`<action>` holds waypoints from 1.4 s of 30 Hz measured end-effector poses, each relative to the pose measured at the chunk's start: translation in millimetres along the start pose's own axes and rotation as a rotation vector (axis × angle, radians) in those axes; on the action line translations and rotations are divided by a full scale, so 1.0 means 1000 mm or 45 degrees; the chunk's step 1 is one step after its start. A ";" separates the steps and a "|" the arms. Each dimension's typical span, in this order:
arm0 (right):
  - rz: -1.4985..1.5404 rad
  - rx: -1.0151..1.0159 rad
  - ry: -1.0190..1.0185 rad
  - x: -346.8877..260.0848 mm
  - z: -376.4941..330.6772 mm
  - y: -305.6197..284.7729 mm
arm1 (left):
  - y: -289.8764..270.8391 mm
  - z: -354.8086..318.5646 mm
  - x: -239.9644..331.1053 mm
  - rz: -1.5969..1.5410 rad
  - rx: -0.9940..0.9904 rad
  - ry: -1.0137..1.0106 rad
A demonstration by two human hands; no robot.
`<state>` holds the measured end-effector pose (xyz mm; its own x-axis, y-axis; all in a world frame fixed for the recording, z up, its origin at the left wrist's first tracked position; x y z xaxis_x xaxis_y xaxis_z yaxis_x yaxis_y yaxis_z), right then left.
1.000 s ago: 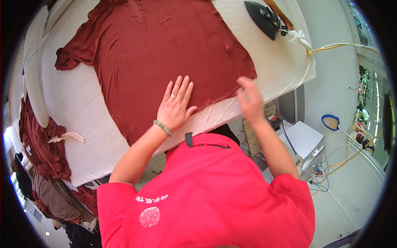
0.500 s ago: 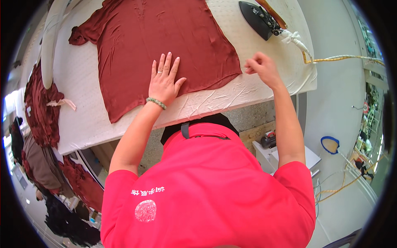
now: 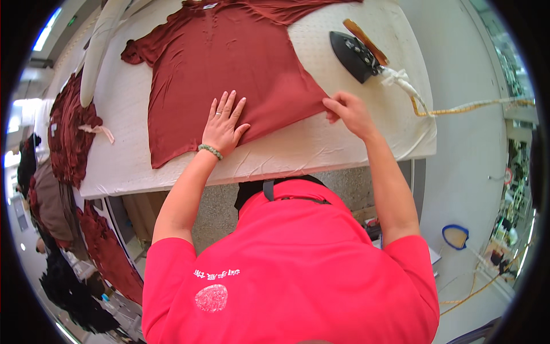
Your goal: Ironing a red polo shirt on a workbench using an iron.
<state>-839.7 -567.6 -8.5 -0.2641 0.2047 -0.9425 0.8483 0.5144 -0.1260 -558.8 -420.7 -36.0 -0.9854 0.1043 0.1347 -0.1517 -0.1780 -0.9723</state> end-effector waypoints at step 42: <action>-1.377 0.442 -0.256 0.019 -0.037 0.009 | -0.005 0.000 -0.011 -0.110 0.041 -0.091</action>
<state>-853.9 -527.5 -16.4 -0.8786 -0.3560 -0.3185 0.3121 0.0770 -0.9469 -547.3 -421.1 -32.8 -0.9713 0.0511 0.2323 -0.2379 -0.2026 -0.9499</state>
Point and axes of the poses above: each hand's wrist, its own z-axis towards the middle knuckle, its own y-axis out of the palm, x = y × z, the point moved 9 cm from there along z, towards the middle knuckle, and after that the axes turned 5 degrees about x, right-handed, at the moved point
